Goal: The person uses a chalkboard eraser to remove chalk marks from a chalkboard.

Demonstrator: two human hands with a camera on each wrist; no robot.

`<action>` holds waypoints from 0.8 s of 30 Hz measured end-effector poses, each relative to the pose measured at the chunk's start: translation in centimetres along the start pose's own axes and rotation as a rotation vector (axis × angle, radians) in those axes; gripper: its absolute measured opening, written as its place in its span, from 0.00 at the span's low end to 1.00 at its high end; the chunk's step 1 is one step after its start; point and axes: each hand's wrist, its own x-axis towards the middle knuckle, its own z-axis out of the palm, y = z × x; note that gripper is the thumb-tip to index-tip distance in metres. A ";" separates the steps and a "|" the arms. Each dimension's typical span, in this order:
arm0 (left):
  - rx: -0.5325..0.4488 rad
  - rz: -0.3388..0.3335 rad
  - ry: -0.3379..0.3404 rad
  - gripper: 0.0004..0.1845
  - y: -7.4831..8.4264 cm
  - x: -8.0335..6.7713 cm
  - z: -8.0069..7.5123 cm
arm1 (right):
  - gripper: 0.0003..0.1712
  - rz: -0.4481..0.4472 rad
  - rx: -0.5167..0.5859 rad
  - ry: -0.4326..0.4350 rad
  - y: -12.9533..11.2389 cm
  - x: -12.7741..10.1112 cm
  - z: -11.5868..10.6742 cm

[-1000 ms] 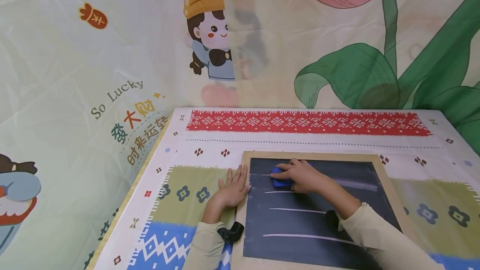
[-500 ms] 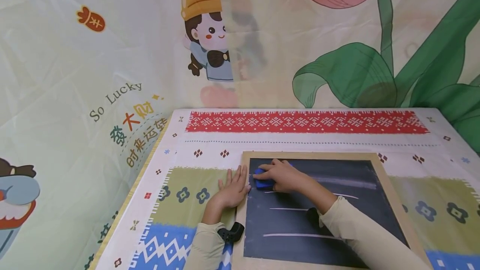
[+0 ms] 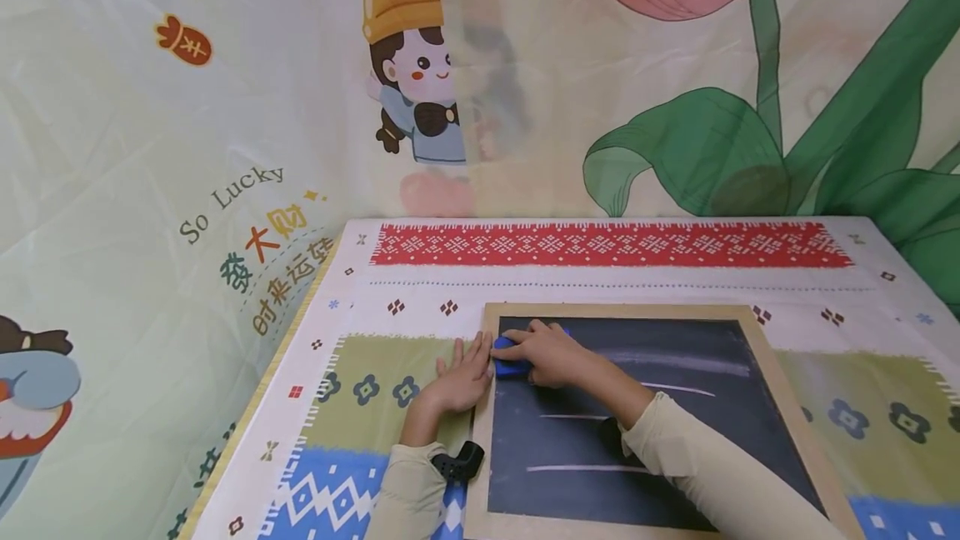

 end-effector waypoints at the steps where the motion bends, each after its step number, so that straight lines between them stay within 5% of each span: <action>1: 0.000 -0.003 0.001 0.30 0.0 -0.1 0.1 | 0.34 0.004 0.012 -0.006 0.0 -0.1 0.1; 12: -0.015 -0.007 0.008 0.31 -0.2 0.1 0.5 | 0.35 0.015 0.073 -0.010 2.2 -2.4 0.2; 24: 0.008 -0.003 0.022 0.31 -0.4 0.1 0.3 | 0.35 0.086 0.108 0.021 7.7 -8.2 0.1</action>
